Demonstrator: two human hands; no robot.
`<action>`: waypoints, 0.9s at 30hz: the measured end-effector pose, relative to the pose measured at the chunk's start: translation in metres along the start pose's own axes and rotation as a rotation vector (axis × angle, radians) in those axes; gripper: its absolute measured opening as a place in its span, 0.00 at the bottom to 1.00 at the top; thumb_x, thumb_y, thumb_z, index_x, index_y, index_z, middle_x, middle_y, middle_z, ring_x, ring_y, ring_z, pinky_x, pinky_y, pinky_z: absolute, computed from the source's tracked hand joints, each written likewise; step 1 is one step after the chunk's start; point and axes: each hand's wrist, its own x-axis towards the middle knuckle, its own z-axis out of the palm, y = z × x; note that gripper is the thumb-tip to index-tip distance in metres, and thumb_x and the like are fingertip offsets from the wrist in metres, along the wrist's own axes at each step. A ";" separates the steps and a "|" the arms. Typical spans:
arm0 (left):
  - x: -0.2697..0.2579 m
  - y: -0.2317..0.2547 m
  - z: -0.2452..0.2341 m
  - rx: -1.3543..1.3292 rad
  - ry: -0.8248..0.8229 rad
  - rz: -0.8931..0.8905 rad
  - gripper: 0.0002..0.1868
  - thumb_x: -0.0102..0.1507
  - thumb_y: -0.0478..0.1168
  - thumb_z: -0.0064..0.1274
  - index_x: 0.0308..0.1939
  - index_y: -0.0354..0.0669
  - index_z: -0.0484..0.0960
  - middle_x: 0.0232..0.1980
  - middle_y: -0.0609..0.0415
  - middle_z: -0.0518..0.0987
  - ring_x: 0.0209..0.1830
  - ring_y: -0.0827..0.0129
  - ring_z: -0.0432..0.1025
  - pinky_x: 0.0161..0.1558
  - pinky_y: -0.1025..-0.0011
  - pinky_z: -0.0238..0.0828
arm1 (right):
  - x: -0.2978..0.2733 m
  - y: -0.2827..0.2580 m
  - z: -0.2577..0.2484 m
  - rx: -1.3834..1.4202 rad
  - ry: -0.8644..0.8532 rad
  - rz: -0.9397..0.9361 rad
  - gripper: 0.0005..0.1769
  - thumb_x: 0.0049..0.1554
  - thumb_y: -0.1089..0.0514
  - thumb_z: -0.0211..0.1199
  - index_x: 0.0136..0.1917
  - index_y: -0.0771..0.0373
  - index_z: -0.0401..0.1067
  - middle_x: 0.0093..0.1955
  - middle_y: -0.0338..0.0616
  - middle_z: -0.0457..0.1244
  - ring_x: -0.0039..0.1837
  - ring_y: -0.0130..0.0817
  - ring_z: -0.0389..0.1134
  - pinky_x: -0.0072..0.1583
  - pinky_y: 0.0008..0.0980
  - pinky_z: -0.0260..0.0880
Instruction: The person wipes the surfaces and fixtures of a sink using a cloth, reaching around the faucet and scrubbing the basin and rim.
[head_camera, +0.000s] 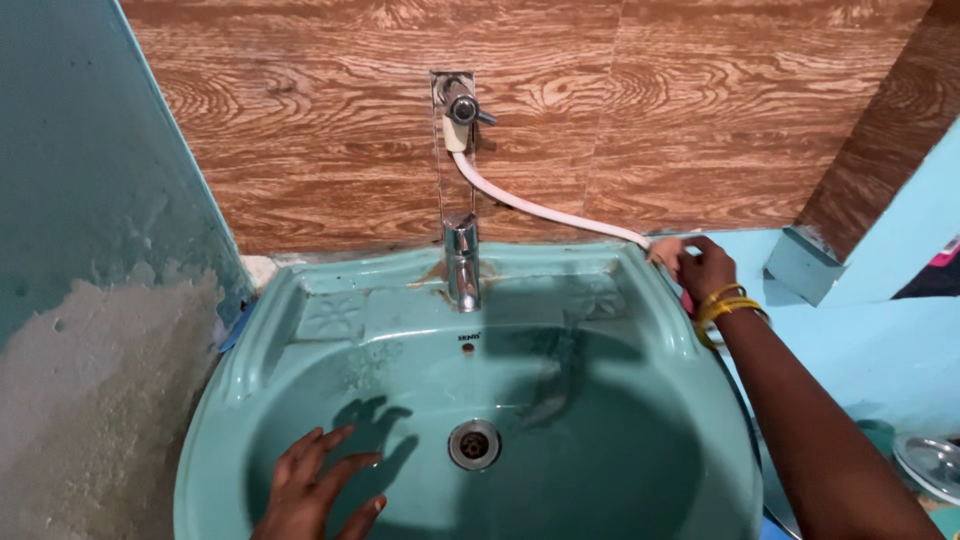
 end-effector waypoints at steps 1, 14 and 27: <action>-0.001 -0.003 0.004 -0.015 0.053 0.009 0.28 0.49 0.54 0.67 0.55 0.64 0.86 0.72 0.50 0.68 0.75 0.44 0.52 0.70 0.47 0.48 | 0.009 -0.011 0.004 0.015 0.022 0.012 0.17 0.63 0.49 0.60 0.59 0.60 0.78 0.46 0.61 0.71 0.47 0.49 0.75 0.51 0.42 0.74; -0.002 0.032 -0.034 -0.165 -0.130 -0.167 0.29 0.55 0.53 0.66 0.62 0.62 0.82 0.78 0.49 0.60 0.78 0.44 0.43 0.72 0.47 0.45 | -0.061 -0.151 0.009 -0.405 -0.403 -0.370 0.12 0.58 0.51 0.65 0.49 0.59 0.80 0.46 0.49 0.72 0.51 0.47 0.73 0.55 0.45 0.73; -0.005 0.058 -0.062 -0.340 -0.070 -0.173 0.27 0.57 0.49 0.64 0.61 0.58 0.82 0.78 0.54 0.62 0.79 0.53 0.45 0.73 0.51 0.50 | -0.078 -0.172 -0.003 -0.519 -0.537 -0.264 0.07 0.59 0.55 0.63 0.47 0.58 0.78 0.47 0.53 0.74 0.49 0.46 0.75 0.57 0.46 0.72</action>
